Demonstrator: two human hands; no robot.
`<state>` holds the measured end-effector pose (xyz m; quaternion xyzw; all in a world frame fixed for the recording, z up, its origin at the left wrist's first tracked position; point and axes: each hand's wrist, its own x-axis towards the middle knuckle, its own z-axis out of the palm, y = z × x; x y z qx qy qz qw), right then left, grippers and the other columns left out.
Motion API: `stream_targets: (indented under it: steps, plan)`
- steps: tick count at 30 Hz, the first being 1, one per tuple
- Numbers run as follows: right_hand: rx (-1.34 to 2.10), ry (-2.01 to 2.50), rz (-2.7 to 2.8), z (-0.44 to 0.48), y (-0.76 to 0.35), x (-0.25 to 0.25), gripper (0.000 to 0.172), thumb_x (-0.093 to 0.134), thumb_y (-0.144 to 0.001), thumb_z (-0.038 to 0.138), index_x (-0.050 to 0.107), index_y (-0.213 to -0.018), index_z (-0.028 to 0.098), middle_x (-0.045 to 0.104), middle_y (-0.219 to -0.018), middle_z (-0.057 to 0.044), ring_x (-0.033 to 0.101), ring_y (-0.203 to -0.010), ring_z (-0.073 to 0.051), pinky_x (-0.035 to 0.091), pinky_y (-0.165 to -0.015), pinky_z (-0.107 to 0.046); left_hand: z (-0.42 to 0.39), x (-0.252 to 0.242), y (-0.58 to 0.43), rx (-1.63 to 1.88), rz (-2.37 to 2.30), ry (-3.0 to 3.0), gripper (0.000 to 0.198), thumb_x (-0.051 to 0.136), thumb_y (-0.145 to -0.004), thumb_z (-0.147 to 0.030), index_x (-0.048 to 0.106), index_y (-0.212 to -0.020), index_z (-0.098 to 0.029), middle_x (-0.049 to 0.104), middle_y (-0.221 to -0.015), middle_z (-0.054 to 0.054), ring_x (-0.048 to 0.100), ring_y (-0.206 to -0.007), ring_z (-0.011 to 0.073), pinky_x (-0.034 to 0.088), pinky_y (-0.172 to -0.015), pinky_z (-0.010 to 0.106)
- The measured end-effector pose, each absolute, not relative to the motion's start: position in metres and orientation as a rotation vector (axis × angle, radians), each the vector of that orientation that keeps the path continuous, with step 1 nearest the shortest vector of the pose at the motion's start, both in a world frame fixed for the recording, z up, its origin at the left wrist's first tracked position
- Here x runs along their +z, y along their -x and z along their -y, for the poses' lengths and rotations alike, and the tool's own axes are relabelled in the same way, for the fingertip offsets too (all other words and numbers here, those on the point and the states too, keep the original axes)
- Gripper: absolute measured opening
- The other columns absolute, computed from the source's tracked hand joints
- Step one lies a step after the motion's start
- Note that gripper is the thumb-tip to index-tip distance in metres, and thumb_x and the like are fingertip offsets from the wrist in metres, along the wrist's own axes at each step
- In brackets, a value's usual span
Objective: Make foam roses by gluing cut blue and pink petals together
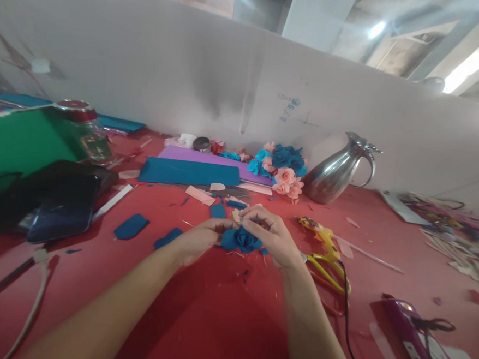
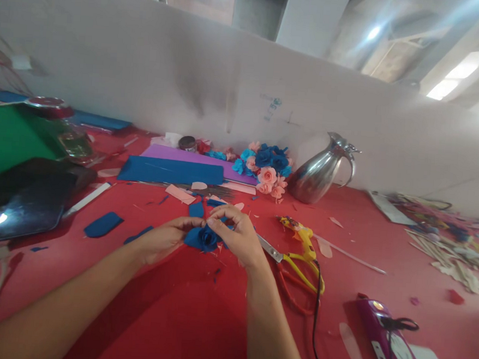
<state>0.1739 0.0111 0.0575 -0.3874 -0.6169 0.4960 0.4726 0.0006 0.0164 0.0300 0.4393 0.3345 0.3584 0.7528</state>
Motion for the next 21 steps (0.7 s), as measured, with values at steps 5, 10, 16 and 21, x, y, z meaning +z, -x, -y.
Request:
stream_targets:
  steps: [5, 10, 16, 21]
  plan:
    - [1.220, 0.991, 1.552, -0.0097, -0.1759, 0.0614, 0.030, 0.070, -0.073, 0.046, 0.065, -0.059, 0.020, 0.063, -0.089, -0.005, 0.056, -0.088, -0.020, 0.040, -0.078, -0.033, -0.0163, 0.0277, 0.0002, 0.762, -0.731, -0.946, 0.019, 0.073, -0.058, -0.013, 0.075, -0.076, -0.020, 0.072, -0.076, 0.002, 0.062, -0.073, 0.0165, 0.046, -0.072, 0.029]
    - [1.282, 0.989, 1.560, -0.0081, -0.1752, 0.0632, 0.029, 0.070, -0.073, 0.045, 0.067, -0.059, 0.020, 0.062, -0.091, -0.006, 0.056, -0.093, -0.021, 0.040, -0.083, -0.034, -0.0156, 0.0324, 0.0001, 0.742, -0.738, -1.008, 0.020, 0.074, -0.058, -0.013, 0.075, -0.077, -0.020, 0.072, -0.079, 0.002, 0.061, -0.074, 0.0159, 0.044, -0.072, 0.028]
    - [1.395, 0.961, 1.443, -0.0065, -0.1717, 0.0616, 0.027, 0.074, -0.070, 0.044, 0.069, -0.058, 0.020, 0.063, -0.092, -0.005, 0.057, -0.091, -0.019, 0.043, -0.079, -0.031, -0.0150, 0.0355, 0.0005, 0.744, -0.704, -1.079, 0.011, 0.070, -0.061, -0.012, 0.072, -0.069, -0.018, 0.069, -0.073, 0.002, 0.059, -0.072, 0.0154, 0.043, -0.071, 0.027]
    - [1.397, 0.978, 1.410, -0.0058, -0.1699, 0.0639, 0.028, 0.073, -0.070, 0.046, 0.067, -0.061, 0.020, 0.063, -0.087, -0.004, 0.057, -0.086, -0.018, 0.043, -0.075, -0.029, -0.0152, 0.0325, 0.0002, 0.742, -0.713, -1.077, 0.016, 0.069, -0.060, -0.013, 0.074, -0.074, -0.018, 0.070, -0.073, 0.003, 0.059, -0.072, 0.0159, 0.042, -0.070, 0.027]
